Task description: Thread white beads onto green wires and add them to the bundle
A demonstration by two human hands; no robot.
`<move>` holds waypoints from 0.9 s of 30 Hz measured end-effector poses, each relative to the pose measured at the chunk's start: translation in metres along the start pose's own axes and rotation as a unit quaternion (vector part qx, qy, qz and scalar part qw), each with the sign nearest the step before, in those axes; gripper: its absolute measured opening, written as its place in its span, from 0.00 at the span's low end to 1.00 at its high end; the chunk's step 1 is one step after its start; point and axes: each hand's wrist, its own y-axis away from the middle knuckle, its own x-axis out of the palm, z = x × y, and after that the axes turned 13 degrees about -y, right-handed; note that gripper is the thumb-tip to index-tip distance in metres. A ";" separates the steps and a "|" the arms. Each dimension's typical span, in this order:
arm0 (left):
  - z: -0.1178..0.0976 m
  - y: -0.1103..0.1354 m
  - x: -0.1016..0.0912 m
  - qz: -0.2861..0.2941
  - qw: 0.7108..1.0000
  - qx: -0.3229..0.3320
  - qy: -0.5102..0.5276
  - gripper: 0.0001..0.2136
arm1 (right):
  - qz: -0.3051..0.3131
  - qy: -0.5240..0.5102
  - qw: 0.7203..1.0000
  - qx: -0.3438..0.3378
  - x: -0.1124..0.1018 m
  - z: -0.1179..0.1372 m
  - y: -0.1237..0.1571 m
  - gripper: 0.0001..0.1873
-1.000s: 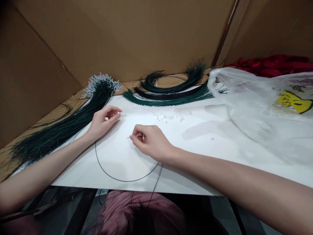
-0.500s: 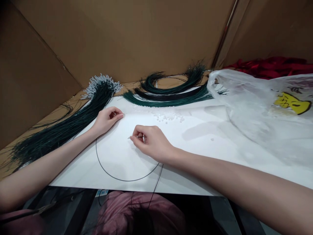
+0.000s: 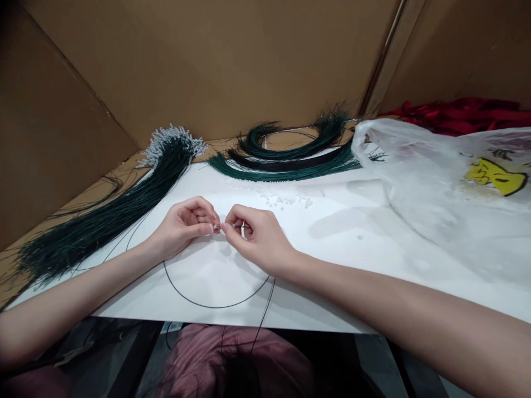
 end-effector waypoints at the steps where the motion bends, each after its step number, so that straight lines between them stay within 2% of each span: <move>1: 0.001 0.000 0.000 0.004 1.000 0.000 0.004 0.11 | -0.001 0.000 1.000 -0.002 0.000 0.000 0.000 0.06; 11: -0.002 -0.001 0.002 0.012 1.000 0.008 0.018 0.11 | 0.003 -0.002 1.000 -0.023 0.002 -0.001 0.000 0.06; 27: -0.002 -0.001 0.002 0.003 1.000 0.002 0.016 0.11 | 0.008 0.000 1.000 -0.018 0.001 -0.003 0.001 0.06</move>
